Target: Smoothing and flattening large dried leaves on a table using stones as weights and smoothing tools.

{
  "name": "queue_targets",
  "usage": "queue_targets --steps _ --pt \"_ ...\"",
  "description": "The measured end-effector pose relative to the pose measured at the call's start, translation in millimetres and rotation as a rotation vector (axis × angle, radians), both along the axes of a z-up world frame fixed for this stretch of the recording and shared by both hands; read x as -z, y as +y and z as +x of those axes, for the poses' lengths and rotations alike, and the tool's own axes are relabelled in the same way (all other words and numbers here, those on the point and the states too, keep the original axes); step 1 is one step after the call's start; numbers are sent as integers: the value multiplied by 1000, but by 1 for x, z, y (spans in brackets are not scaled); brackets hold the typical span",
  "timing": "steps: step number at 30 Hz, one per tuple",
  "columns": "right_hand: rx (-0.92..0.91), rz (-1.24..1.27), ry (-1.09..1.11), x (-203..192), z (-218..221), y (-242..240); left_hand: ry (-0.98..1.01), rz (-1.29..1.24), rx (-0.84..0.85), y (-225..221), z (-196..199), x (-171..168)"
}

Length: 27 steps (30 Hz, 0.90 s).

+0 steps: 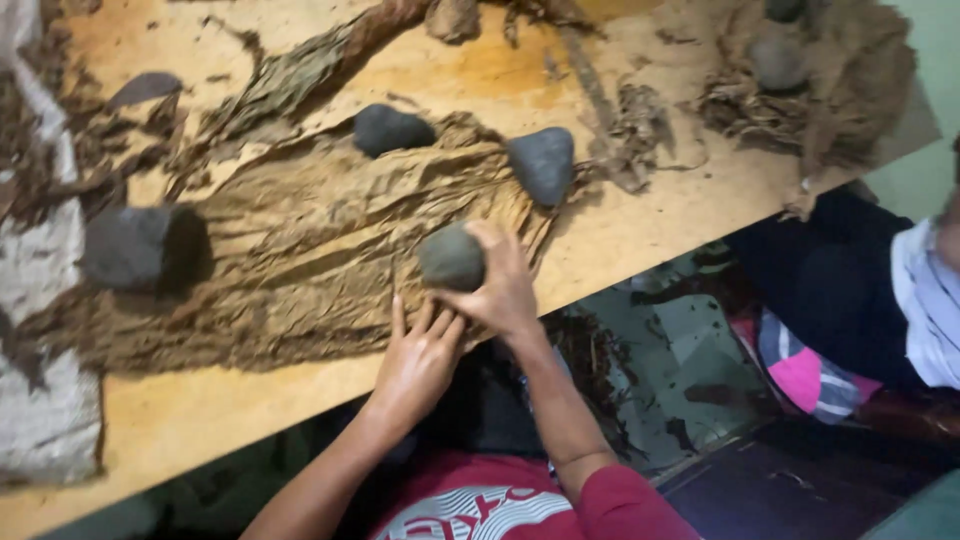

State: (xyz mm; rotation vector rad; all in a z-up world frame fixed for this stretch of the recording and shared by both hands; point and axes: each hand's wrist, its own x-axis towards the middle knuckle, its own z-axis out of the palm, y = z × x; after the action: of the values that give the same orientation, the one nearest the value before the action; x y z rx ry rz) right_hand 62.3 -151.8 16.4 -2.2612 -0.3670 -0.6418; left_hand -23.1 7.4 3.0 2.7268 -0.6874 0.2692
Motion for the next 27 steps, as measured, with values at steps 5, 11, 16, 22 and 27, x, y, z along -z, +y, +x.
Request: queue_targets --steps 5,11,16,22,27 --pt "-196 -199 226 -19 -1 -4 403 -230 -77 37 20 -61" --pt "-352 135 366 -33 43 -32 100 -519 -264 97 120 -60" --pt "-348 203 159 -45 138 -8 -174 -366 -331 111 197 -22" --pt "-432 -19 53 -27 216 41 -41 -163 -389 94 219 -5" --pt "-544 -336 129 -9 233 75 76 -112 -372 87 212 -20"
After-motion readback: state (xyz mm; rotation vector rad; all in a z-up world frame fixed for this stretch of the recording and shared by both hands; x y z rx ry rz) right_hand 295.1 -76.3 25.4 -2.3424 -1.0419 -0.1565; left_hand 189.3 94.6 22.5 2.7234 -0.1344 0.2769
